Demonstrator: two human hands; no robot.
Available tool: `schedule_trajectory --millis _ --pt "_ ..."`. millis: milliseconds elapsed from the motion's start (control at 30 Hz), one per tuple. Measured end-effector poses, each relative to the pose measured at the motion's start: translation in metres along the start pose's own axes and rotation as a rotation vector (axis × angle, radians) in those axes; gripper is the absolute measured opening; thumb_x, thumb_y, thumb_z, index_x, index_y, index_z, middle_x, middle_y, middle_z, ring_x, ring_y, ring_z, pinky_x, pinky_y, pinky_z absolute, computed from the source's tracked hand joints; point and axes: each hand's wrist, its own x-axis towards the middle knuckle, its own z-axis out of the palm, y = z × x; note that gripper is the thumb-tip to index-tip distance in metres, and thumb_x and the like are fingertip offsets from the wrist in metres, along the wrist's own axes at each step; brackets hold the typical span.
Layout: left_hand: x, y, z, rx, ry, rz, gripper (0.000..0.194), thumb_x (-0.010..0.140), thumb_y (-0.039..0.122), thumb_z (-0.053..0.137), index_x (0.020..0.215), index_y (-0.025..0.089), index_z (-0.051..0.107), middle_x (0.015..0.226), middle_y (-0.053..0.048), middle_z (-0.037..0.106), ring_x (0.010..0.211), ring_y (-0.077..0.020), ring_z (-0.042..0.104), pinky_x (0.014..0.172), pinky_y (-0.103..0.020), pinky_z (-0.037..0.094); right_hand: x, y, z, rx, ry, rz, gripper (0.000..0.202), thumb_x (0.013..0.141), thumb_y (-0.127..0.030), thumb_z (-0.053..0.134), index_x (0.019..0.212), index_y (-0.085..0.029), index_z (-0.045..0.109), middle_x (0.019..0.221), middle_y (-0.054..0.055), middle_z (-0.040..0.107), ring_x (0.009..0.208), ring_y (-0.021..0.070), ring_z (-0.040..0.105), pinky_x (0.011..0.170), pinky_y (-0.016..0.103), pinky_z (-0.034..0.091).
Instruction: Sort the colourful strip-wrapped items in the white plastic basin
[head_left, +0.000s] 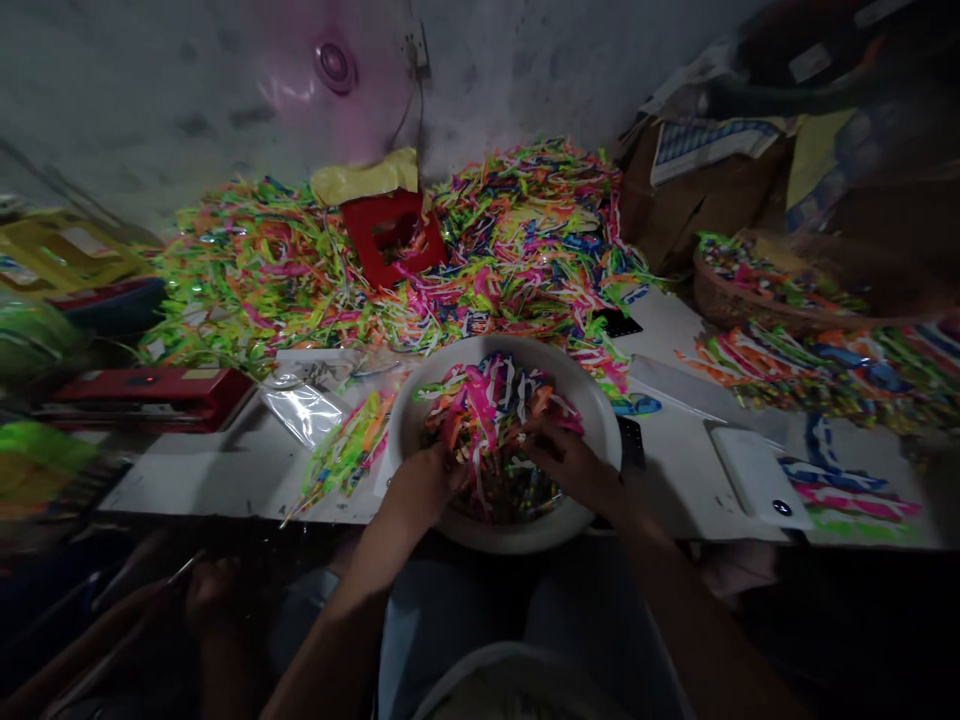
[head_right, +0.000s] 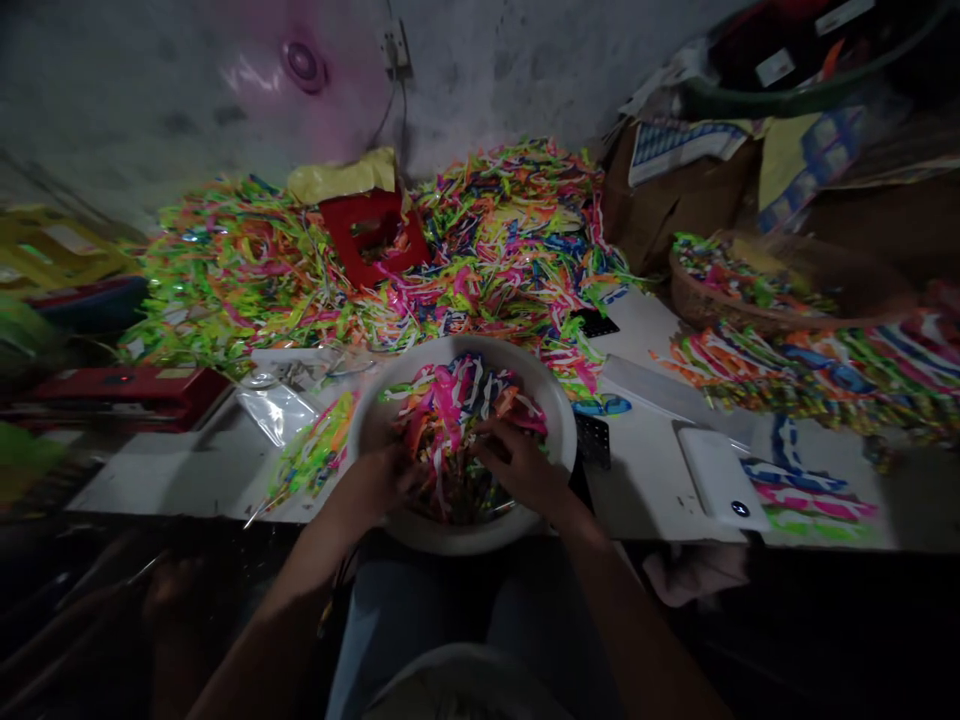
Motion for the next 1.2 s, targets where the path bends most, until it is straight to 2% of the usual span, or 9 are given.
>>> schedule_trajectory --millis 133,267,400,533,667,867,967,1067,1200 --pt "0.024 0.031 0.016 0.239 -0.22 -0.085 0.034 0.08 0.034 0.047 0.089 0.008 0.067 0.091 -0.025 0.066 0.089 -0.0357 0.062 0.068 -0.038 0.047 0.0 -0.002 -0.001 -0.045 -0.034 -0.021 0.027 0.086 -0.037 0.048 0.105 -0.02 0.057 0.095 0.002 0.061 0.084 0.0149 0.056 0.076 0.027 0.043" --pt "0.039 0.041 0.028 0.234 -0.253 -0.049 0.031 0.078 0.029 0.052 0.096 0.009 0.066 0.1 -0.024 0.064 0.095 -0.0356 0.06 0.072 -0.04 0.048 -0.002 0.0 -0.002 -0.078 0.014 -0.02 0.028 0.085 -0.038 0.049 0.103 -0.019 0.059 0.098 0.003 0.063 0.091 0.0167 0.057 0.081 0.029 0.042" --pt "0.043 0.032 0.03 0.217 -0.244 -0.04 0.034 0.08 0.029 0.049 0.104 0.009 0.062 0.102 -0.022 0.064 0.096 -0.0342 0.06 0.074 -0.041 0.048 -0.001 0.002 -0.002 -0.078 -0.009 -0.008 0.03 0.084 -0.041 0.05 0.103 -0.021 0.059 0.102 0.004 0.063 0.093 0.0187 0.057 0.083 0.03 0.043" --pt "0.044 0.027 0.033 0.168 -0.199 -0.068 0.033 0.079 0.027 0.05 0.1 0.005 0.063 0.1 -0.025 0.063 0.094 -0.037 0.06 0.073 -0.044 0.048 0.0 0.003 0.0 -0.069 -0.059 0.009 0.032 0.083 -0.043 0.05 0.104 -0.022 0.06 0.105 0.004 0.063 0.097 0.0206 0.057 0.086 0.033 0.042" --pt "0.043 0.023 0.034 0.04 -0.086 -0.042 0.035 0.074 0.026 0.055 0.104 0.008 0.059 0.105 -0.023 0.062 0.096 -0.0344 0.059 0.077 -0.043 0.046 -0.002 0.002 0.0 -0.1 -0.078 0.01 0.033 0.083 -0.043 0.05 0.105 -0.02 0.059 0.102 0.005 0.063 0.094 0.0209 0.057 0.084 0.034 0.043" --pt "0.035 0.014 0.027 -0.283 0.05 0.074 0.029 0.079 0.024 0.049 0.104 0.011 0.055 0.093 -0.009 0.066 0.083 -0.0187 0.062 0.073 -0.027 0.048 0.0 0.003 0.0 -0.122 0.037 -0.037 0.029 0.085 -0.041 0.046 0.101 -0.019 0.056 0.096 0.004 0.062 0.09 0.0186 0.056 0.08 0.03 0.042" --pt "0.017 0.014 0.022 -0.853 0.024 0.102 0.031 0.082 0.029 0.048 0.106 0.011 0.054 0.098 -0.009 0.066 0.086 -0.0182 0.062 0.073 -0.028 0.05 -0.003 0.0 -0.001 -0.112 0.12 -0.045 0.028 0.086 -0.041 0.044 0.098 -0.018 0.054 0.089 0.003 0.061 0.083 0.017 0.056 0.073 0.027 0.043" --pt "-0.007 0.018 0.017 -1.427 -0.019 0.009 0.039 0.077 0.034 0.059 0.111 0.015 0.055 0.104 -0.009 0.065 0.085 -0.0174 0.063 0.072 -0.029 0.052 -0.019 -0.01 0.004 -0.101 0.16 -0.039 0.027 0.086 -0.04 0.045 0.098 -0.017 0.054 0.077 0.001 0.059 0.069 0.0142 0.054 0.063 0.023 0.043" --pt "-0.029 0.024 0.012 -1.62 0.062 -0.135 0.045 0.072 0.031 0.066 0.112 0.013 0.058 0.095 -0.009 0.068 0.074 -0.0145 0.064 0.069 -0.027 0.054 -0.052 -0.029 0.02 -0.077 0.136 -0.1 0.019 0.082 -0.034 0.054 0.093 -0.019 0.057 0.072 0.0 0.057 0.06 0.0111 0.051 0.055 0.02 0.041"
